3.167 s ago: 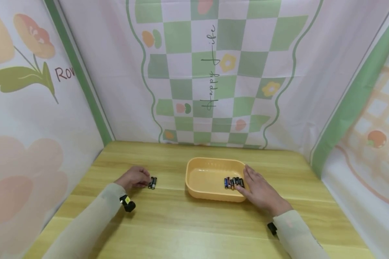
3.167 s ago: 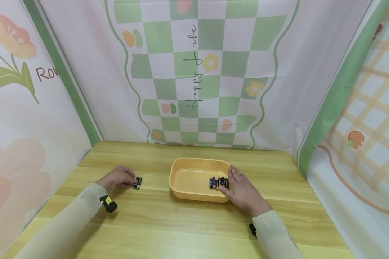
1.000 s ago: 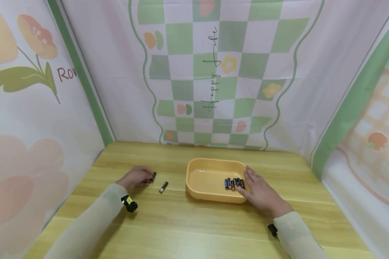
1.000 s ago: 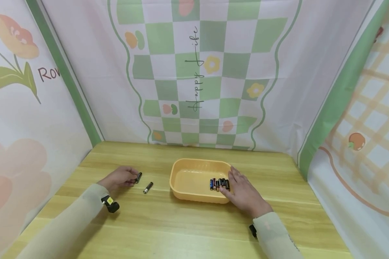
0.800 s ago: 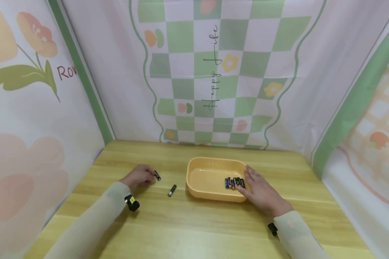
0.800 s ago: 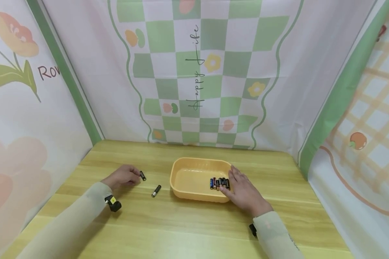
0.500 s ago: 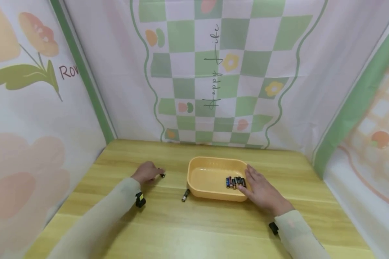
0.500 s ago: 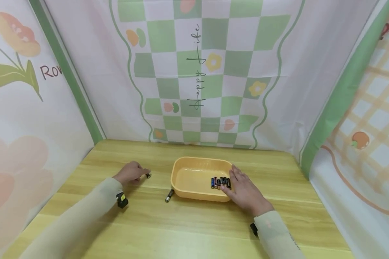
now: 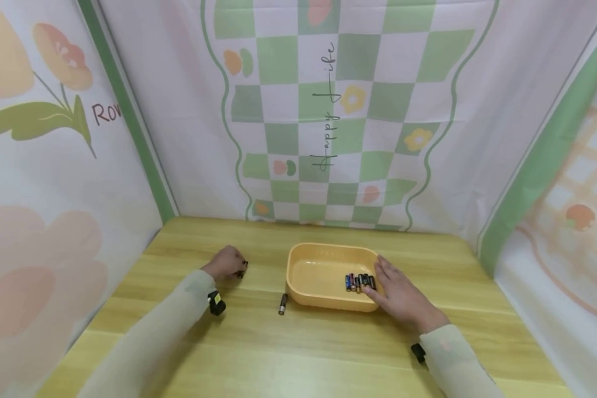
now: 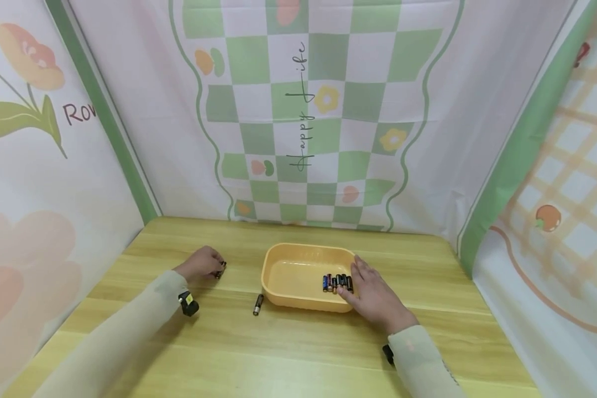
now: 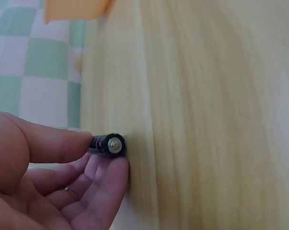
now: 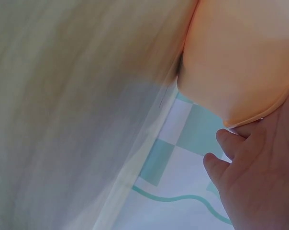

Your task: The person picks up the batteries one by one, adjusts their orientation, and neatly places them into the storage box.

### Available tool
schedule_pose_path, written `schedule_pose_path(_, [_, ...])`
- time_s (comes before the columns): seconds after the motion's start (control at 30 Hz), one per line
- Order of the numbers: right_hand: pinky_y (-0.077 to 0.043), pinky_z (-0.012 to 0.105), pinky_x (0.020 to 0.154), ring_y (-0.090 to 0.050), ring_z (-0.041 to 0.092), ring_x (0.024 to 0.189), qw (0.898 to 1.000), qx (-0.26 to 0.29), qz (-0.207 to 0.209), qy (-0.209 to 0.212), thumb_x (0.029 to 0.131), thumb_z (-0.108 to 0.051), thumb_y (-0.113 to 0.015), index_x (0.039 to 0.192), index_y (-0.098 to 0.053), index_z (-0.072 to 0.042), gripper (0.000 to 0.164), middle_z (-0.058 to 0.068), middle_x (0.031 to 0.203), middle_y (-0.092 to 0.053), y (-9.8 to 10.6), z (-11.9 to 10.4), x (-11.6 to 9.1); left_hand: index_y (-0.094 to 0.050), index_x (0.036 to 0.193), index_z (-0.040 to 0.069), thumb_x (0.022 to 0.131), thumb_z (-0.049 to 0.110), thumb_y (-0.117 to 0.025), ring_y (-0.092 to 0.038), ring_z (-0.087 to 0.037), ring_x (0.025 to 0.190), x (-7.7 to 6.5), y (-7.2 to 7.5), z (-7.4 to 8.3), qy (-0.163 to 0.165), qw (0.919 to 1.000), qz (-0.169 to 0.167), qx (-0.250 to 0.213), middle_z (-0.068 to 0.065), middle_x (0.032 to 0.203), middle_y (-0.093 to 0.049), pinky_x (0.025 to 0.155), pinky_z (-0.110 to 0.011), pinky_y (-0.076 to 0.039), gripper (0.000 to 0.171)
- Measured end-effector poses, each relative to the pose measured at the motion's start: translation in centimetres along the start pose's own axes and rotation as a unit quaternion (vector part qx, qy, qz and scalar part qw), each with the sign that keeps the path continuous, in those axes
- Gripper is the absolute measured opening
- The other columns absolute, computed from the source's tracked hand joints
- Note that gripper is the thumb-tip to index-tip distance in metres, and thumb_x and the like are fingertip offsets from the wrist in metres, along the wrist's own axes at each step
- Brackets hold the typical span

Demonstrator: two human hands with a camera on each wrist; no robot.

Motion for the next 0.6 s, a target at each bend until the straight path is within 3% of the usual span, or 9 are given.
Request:
schedule_pose_path(0.1, [-0.016,0.056,0.115,-0.008,0.037,0.145,1.0,0.003,0.004,0.001,0.101,-0.054,-0.04,0.149,-0.019,0.008,0.082,0.019,0.16,-0.003,0.1,-0.1,0.0,-0.063,0.113,-0.01,0.089,0.0,-0.064,-0.064,-0.022,0.079,-0.1,0.0,-0.5,0.008,0.9962,-0.02,-0.084,-0.015,0.1,-0.065,0.064,-0.032,-0.059,0.026])
schedule_pose_path(0.3, [-0.016,0.056,0.115,-0.007,0.036,0.145,1.0,0.005,0.004,-0.001,0.101,-0.053,-0.041,0.149,-0.018,0.008,0.082,0.02,0.16,-0.003,-0.1,-0.1,-0.1,-0.054,0.122,-0.013,0.093,-0.003,-0.057,-0.064,-0.023,0.079,-0.2,-0.1,-1.1,0.026,0.9736,-0.066,-0.217,-0.019,0.101,-0.062,0.07,-0.032,-0.059,0.031])
schedule_pose_path(0.4, [-0.015,0.054,0.116,-0.006,0.035,0.146,1.0,0.004,0.001,-0.005,0.101,-0.054,-0.041,0.15,-0.018,0.007,0.082,0.018,0.16,-0.002,-0.1,-0.1,0.0,-0.05,0.128,-0.011,0.096,-0.002,-0.053,-0.064,-0.024,0.081,-0.5,0.3,-0.8,0.034,0.9623,-0.082,-0.257,-0.021,0.105,-0.061,0.074,-0.033,-0.059,0.033])
schedule_pose_path(0.6, [-0.016,0.055,0.115,-0.009,0.037,0.145,1.0,0.002,0.003,-0.001,0.1,-0.055,-0.04,0.15,-0.018,0.008,0.083,0.018,0.16,-0.002,0.0,0.0,0.0,-0.049,0.131,-0.007,0.098,0.0,-0.052,-0.063,-0.023,0.087,-0.9,1.1,0.1,0.025,0.9538,-0.091,-0.285,-0.022,0.115,-0.058,0.083,-0.037,-0.057,0.034])
Point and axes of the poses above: each hand's wrist, its own x-axis towards the middle knuckle, its own y-axis out of the back of the hand, z = x × y, the point moved 5 cm from there along x, towards the middle knuckle
